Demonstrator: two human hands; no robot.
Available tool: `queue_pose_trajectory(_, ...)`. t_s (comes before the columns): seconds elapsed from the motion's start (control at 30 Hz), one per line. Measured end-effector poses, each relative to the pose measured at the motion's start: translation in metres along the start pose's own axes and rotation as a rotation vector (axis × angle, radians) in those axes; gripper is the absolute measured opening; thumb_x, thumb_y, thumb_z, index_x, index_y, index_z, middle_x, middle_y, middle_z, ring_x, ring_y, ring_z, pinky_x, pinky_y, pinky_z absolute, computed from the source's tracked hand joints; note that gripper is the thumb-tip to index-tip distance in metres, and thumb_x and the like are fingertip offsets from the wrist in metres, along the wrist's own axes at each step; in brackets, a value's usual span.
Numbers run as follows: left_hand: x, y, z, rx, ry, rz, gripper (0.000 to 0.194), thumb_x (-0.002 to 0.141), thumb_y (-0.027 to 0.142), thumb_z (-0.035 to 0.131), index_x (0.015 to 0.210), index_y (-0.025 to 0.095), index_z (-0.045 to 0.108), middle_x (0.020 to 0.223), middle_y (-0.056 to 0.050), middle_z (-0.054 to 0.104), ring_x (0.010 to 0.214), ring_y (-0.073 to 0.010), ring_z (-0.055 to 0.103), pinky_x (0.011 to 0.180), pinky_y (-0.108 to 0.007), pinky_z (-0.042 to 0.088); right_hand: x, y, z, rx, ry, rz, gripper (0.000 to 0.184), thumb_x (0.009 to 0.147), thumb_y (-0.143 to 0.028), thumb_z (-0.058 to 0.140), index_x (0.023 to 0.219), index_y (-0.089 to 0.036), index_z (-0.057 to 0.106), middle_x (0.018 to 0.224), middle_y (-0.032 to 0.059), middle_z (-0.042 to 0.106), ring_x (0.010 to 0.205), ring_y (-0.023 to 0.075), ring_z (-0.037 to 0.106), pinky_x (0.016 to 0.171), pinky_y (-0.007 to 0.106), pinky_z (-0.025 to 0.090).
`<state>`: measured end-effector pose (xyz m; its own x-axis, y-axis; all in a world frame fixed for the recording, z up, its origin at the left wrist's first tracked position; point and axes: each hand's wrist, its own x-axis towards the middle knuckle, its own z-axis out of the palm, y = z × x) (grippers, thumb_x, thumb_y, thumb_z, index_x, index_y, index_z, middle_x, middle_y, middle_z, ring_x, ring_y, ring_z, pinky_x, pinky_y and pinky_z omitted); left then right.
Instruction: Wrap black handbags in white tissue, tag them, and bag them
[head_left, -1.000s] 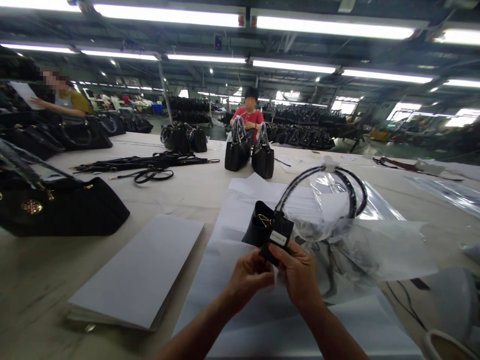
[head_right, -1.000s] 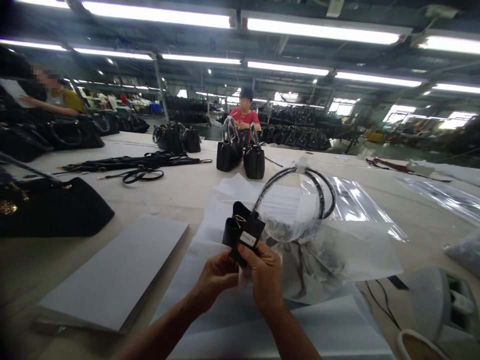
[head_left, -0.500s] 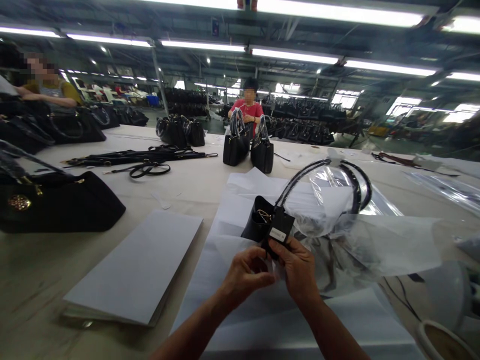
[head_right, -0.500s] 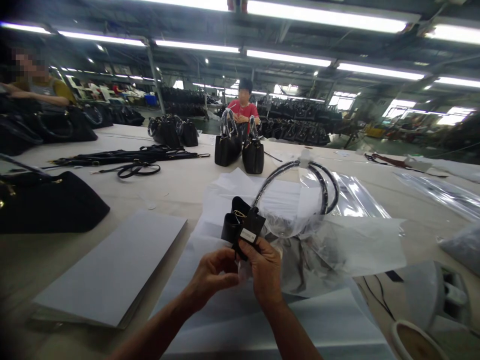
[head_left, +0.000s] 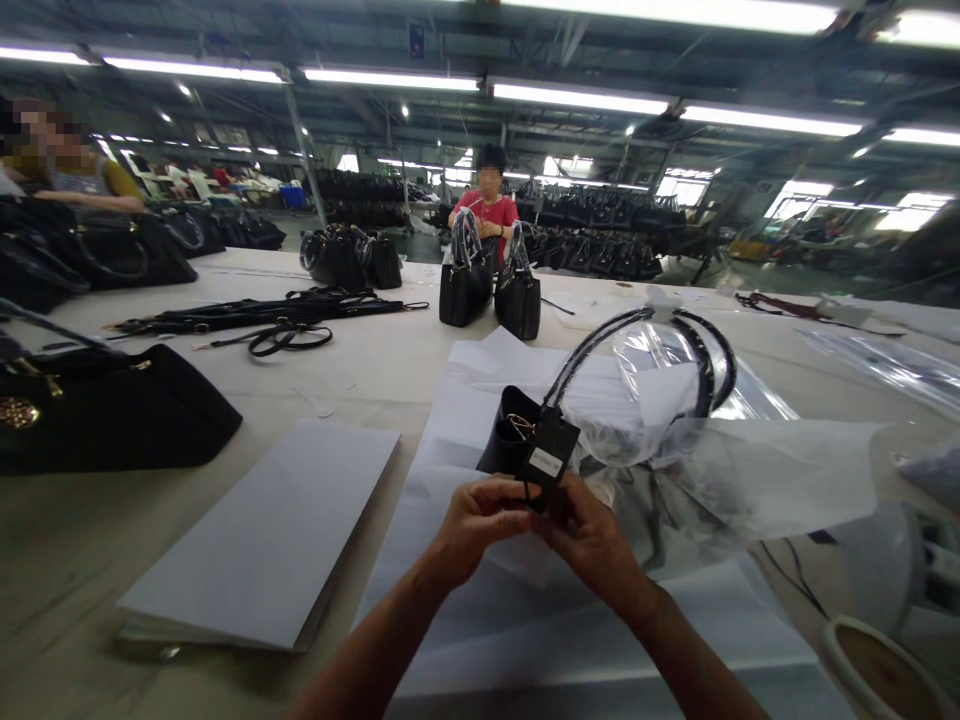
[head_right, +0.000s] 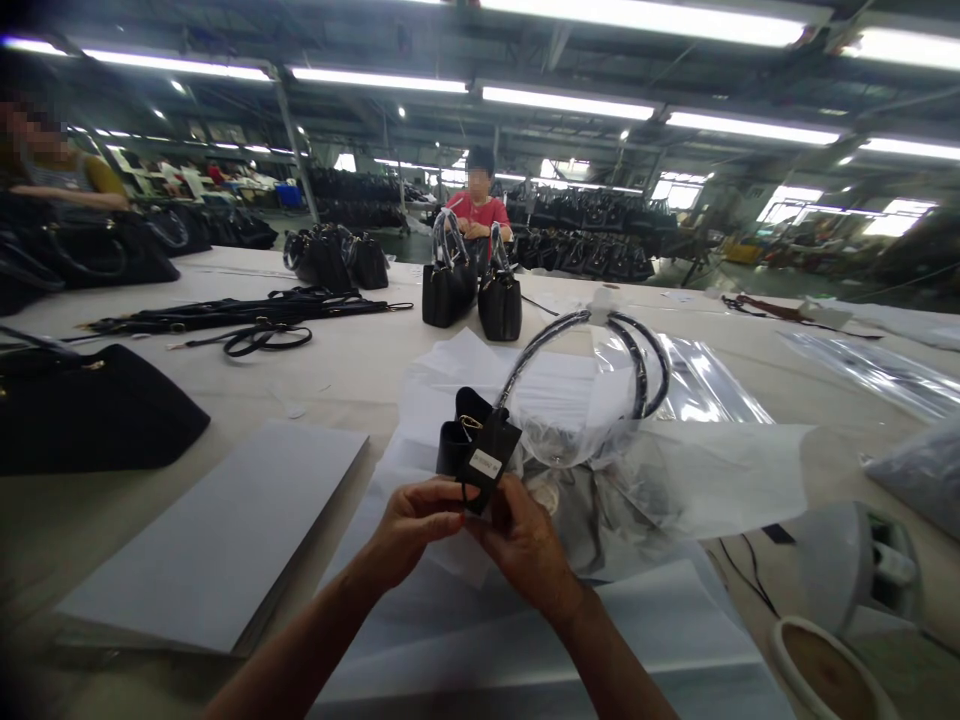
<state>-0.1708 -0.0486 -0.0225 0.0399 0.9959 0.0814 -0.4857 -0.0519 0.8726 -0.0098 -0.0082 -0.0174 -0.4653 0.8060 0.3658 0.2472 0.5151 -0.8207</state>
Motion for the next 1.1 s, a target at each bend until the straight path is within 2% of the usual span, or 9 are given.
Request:
queue_pose_trajectory(0.1, 0.003, -0.002, 0.001, 0.019, 0.014, 0.027, 0.025, 0.061, 0.024, 0.079, 0.085, 0.019, 0.074, 0.091, -0.006, 0.067, 0.086, -0.019, 0.06, 0.077, -0.027, 0.046, -0.004, 0.009, 0.005, -0.025, 0.056, -0.037, 0.031, 0.076, -0.032, 0.065, 0.101, -0.019, 0.052, 0.066, -0.0035, 0.051, 0.054, 0.011, 0.048, 0.05, 0.021, 0.042)
queue_pose_trajectory(0.23, 0.007, -0.003, 0.003, 0.122, 0.01, 0.072, 0.023, 0.063, 0.024, 0.078, 0.085, 0.019, 0.074, 0.091, -0.006, 0.068, 0.088, -0.0184, 0.06, 0.078, -0.025, 0.046, -0.005, 0.014, 0.013, -0.059, 0.235, -0.037, 0.025, 0.078, -0.03, 0.061, 0.097, -0.018, 0.05, 0.071, 0.0001, 0.057, 0.056, 0.0123, 0.052, 0.05, 0.023, 0.044)
queue_pose_trajectory(0.33, 0.01, -0.004, 0.002, 0.157, 0.027, 0.083, 0.022, 0.063, 0.024, 0.077, 0.084, 0.02, 0.074, 0.091, -0.005, 0.069, 0.087, -0.0178, 0.061, 0.079, -0.024, 0.047, -0.004, 0.011, 0.019, 0.033, 0.315, -0.041, 0.029, 0.076, -0.03, 0.063, 0.097, -0.019, 0.046, 0.069, 0.0003, 0.058, 0.055, 0.0137, 0.054, 0.048, 0.023, 0.043)
queue_pose_trajectory(0.43, 0.013, -0.005, 0.0, 0.168, 0.054, 0.066, 0.02, 0.062, 0.023, 0.077, 0.082, 0.021, 0.074, 0.09, -0.004, 0.069, 0.086, -0.0165, 0.061, 0.076, -0.022, 0.047, -0.004, 0.007, 0.02, 0.144, 0.36, -0.052, 0.034, 0.074, -0.03, 0.066, 0.098, -0.02, 0.043, 0.063, -0.0044, 0.05, 0.051, 0.0115, 0.049, 0.044, 0.02, 0.041)
queue_pose_trajectory(0.5, 0.014, -0.004, 0.0, 0.197, 0.082, 0.056, 0.02, 0.061, 0.023, 0.077, 0.081, 0.022, 0.075, 0.088, -0.004, 0.07, 0.081, -0.0151, 0.061, 0.071, -0.02, 0.047, -0.005, 0.005, 0.017, 0.17, 0.38, -0.055, 0.034, 0.073, -0.028, 0.068, 0.097, -0.021, 0.045, 0.063, -0.0057, 0.046, 0.051, 0.01, 0.047, 0.045, 0.019, 0.041)
queue_pose_trajectory(0.63, 0.01, 0.004, 0.0, 0.277, 0.206, 0.051, 0.014, 0.059, 0.022, 0.072, 0.073, 0.019, 0.075, 0.065, -0.003, 0.067, 0.059, -0.0117, 0.056, 0.056, -0.021, 0.044, -0.004, 0.003, 0.008, 0.238, 0.386, -0.004, 0.027, 0.073, -0.027, 0.069, 0.093, -0.02, 0.051, 0.069, -0.0034, 0.05, 0.057, 0.0097, 0.049, 0.05, 0.019, 0.043)
queue_pose_trajectory(0.83, -0.019, 0.02, -0.011, 0.237, 0.372, -0.118, 0.015, 0.049, 0.021, 0.074, 0.063, 0.016, 0.073, 0.052, -0.002, 0.062, 0.048, -0.0103, 0.051, 0.049, -0.021, 0.042, 0.011, -0.004, 0.003, 0.387, 0.456, 0.091, 0.022, 0.071, -0.03, 0.071, 0.084, -0.019, 0.057, 0.07, -0.002, 0.054, 0.055, 0.009, 0.049, 0.048, 0.019, 0.042)
queue_pose_trajectory(0.97, -0.051, 0.036, -0.021, 0.118, 0.458, -0.221, 0.015, 0.044, 0.018, 0.075, 0.057, 0.014, 0.071, 0.047, -0.003, 0.059, 0.046, -0.0104, 0.049, 0.044, -0.02, 0.039, 0.019, -0.011, 0.004, 0.383, 0.401, 0.14, 0.026, 0.071, -0.034, 0.069, 0.089, -0.019, 0.06, 0.064, -0.0021, 0.055, 0.053, 0.0107, 0.049, 0.048, 0.022, 0.043)
queue_pose_trajectory(1.1, -0.086, 0.053, -0.014, -0.004, 0.484, -0.27, 0.018, 0.044, 0.021, 0.081, 0.058, 0.018, 0.071, 0.045, 0.0, 0.057, 0.04, -0.0088, 0.046, 0.04, -0.018, 0.034, 0.012, -0.007, 0.003, 0.396, 0.4, 0.155, 0.027, 0.071, -0.037, 0.069, 0.089, -0.019, 0.061, 0.066, -0.0012, 0.057, 0.055, 0.0121, 0.052, 0.051, 0.024, 0.045)
